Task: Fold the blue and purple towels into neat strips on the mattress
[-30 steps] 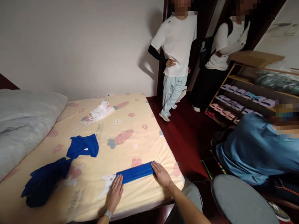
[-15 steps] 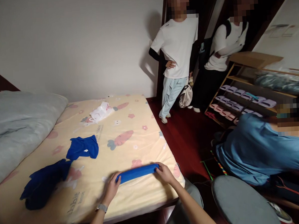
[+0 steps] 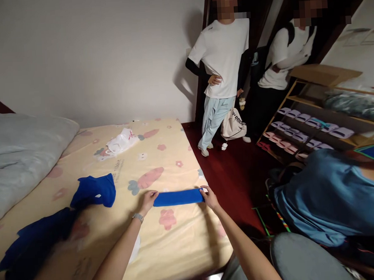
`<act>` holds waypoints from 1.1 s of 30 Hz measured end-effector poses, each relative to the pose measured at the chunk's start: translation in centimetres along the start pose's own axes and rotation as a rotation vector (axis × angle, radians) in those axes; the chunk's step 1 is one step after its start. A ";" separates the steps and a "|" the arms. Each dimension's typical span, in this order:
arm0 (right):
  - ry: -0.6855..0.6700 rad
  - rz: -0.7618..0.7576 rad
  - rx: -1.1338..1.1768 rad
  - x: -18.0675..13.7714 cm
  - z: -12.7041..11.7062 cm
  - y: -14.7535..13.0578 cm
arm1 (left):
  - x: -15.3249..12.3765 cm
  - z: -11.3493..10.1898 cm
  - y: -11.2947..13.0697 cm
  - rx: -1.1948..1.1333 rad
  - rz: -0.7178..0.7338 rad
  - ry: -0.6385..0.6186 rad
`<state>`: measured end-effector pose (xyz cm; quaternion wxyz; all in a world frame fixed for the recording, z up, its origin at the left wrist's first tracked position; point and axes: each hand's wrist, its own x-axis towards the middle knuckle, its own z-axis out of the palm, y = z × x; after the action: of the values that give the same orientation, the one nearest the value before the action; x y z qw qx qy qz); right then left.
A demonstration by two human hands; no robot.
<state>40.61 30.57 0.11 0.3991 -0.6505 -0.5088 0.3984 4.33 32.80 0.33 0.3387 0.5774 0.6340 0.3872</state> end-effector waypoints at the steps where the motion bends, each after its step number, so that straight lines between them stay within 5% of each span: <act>1: 0.021 -0.012 -0.014 1.9 -0.1 -0.4 | 2.0 0.4 0.4 0.022 0.010 0.013; 5: 0.112 -0.066 -0.094 9.3 0.1 -1.5 | 8.9 2.2 1.4 0.130 0.034 0.088; 9: 0.148 -0.094 -0.173 14.5 1.2 -1.0 | 12.3 4.1 1.3 0.241 0.081 0.123; 13: 0.196 -0.087 -0.261 15.6 3.0 0.3 | 11.1 5.9 1.1 0.348 0.197 0.135; 16: 0.252 -0.236 -0.444 14.0 5.3 0.3 | 9.0 7.6 1.4 0.564 0.471 0.079; 19: 0.135 -0.512 -0.690 11.9 8.4 -0.5 | 7.5 9.5 1.2 0.767 0.651 -0.022; 23: -0.055 -0.622 -0.846 10.4 11.0 -0.3 | 6.7 10.5 -0.7 0.862 0.587 -0.063; 29: -0.018 -0.435 -0.898 10.9 6.8 1.8 | 5.9 7.9 -3.3 0.880 0.537 -0.048; 33: 0.154 -0.185 -0.782 8.1 1.3 2.8 | 1.4 5.3 -4.5 0.865 0.483 -0.017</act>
<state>41.74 38.16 -3.87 0.1926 -0.7325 -0.6471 0.0874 6.69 34.55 -6.14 -0.0262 0.7986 0.5819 0.1516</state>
